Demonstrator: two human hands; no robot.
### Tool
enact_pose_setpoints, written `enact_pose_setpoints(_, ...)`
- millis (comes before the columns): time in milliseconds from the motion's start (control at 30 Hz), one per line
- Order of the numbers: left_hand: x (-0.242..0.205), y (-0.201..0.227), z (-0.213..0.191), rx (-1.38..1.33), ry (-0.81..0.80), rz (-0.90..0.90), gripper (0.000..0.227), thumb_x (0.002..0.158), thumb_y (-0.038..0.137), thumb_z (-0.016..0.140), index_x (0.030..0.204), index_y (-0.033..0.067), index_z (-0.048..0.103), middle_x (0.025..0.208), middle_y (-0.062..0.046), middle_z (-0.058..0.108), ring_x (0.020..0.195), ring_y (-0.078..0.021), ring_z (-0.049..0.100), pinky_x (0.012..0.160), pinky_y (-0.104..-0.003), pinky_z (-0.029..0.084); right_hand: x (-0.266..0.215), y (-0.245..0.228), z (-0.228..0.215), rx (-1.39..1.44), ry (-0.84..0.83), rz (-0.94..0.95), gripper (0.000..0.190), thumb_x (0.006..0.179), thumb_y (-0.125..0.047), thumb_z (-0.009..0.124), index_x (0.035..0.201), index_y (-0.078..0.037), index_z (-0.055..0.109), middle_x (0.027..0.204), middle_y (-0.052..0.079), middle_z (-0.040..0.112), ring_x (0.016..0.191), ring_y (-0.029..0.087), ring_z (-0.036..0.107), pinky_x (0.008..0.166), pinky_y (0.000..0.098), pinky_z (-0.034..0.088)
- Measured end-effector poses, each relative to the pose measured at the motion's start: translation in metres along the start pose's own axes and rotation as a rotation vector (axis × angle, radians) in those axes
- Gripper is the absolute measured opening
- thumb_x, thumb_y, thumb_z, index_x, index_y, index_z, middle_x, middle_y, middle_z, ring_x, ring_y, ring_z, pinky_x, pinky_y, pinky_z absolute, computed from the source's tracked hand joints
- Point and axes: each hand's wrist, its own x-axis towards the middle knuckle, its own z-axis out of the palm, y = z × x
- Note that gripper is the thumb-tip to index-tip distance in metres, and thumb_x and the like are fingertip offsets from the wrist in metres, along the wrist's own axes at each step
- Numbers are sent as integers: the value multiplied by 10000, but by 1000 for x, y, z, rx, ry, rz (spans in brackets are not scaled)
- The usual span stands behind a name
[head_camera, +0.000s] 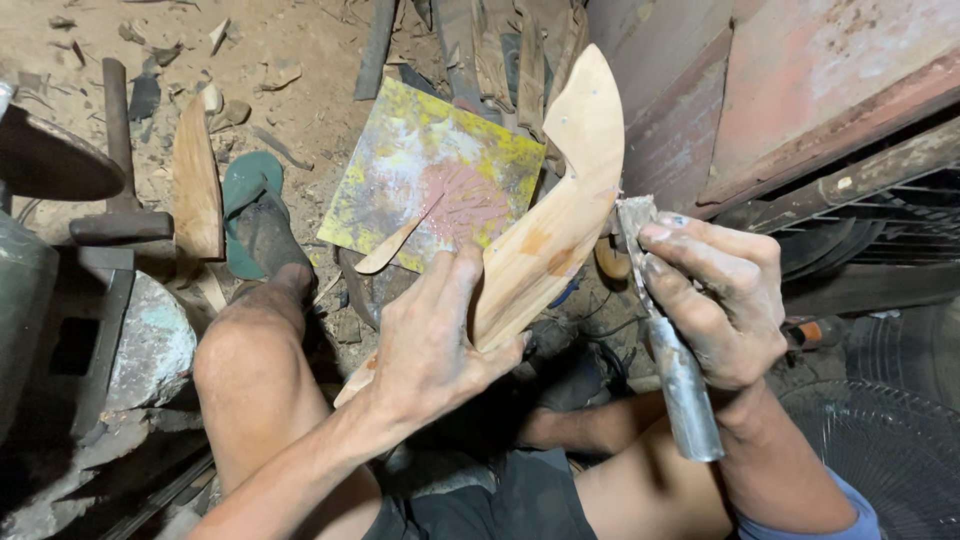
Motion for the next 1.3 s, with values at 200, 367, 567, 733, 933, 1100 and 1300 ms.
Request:
enact_pose_setpoints(200, -3, -2, 3, -20, 2, 33, 876, 678, 310, 883, 1356, -43, 456, 1010, -193, 563, 887, -393, 636, 726, -472, 533, -1, 2, 2, -2, -31, 17, 206, 860, 50, 781, 1021, 18, 657, 1105, 181, 700, 1049, 370, 680, 878, 433, 585)
enact_pose_setpoints(367, 1, -4, 3, -31, 17, -23, 877, 677, 312, 882, 1353, -42, 451, 1031, -195, 574, 921, -391, 646, 743, -469, 538, 0, -4, -1, 190, -75, 60, 171, 858, -18, 722, 1005, 19, 645, 1075, 197, 709, 1025, 366, 692, 866, 440, 586)
enact_pose_setpoints(567, 2, -1, 1, -21, 4, -36, 933, 658, 303, 884, 1394, -55, 438, 1029, -200, 578, 912, -388, 649, 742, -464, 545, 3, 3, 5, 216, 111, 32, 144, 889, -52, 667, 1006, 15, 616, 1057, 209, 691, 990, 371, 699, 841, 442, 577)
enact_pose_setpoints(733, -2, 0, 2, 52, 4, 16, 903, 668, 291, 880, 1378, -58, 445, 1054, -211, 574, 898, -398, 636, 738, -474, 538, 0, 3, 5, 116, 8, 36, 128, 890, 22, 708, 974, 29, 612, 1065, 216, 686, 1007, 406, 674, 869, 459, 575)
enact_pose_setpoints(933, 4, -3, 8, 72, 70, 17, 901, 682, 291, 870, 1383, -65, 429, 1126, -261, 578, 941, -428, 630, 755, -480, 532, -4, 9, 8, 198, -168, 53, 124, 912, -32, 721, 1018, 9, 672, 1144, 151, 721, 1114, 324, 699, 922, 379, 573)
enact_pose_setpoints(1100, 11, -38, 13, -250, 76, -255, 748, 799, 307, 878, 1352, -13, 490, 1186, -222, 639, 1109, -369, 647, 961, -433, 503, -16, 19, -1, 294, -17, 259, 163, 952, -142, 657, 1037, -4, 638, 1097, 152, 697, 1065, 303, 687, 936, 393, 568)
enact_pose_setpoints(1300, 24, -66, 21, -743, 126, -218, 674, 854, 68, 801, 1444, -29, 490, 1364, -189, 604, 1269, -263, 602, 1120, -377, 460, -50, 60, 7, 297, -101, 443, 178, 1038, -150, 603, 1135, -2, 628, 1123, 125, 676, 1069, 254, 656, 955, 358, 539)
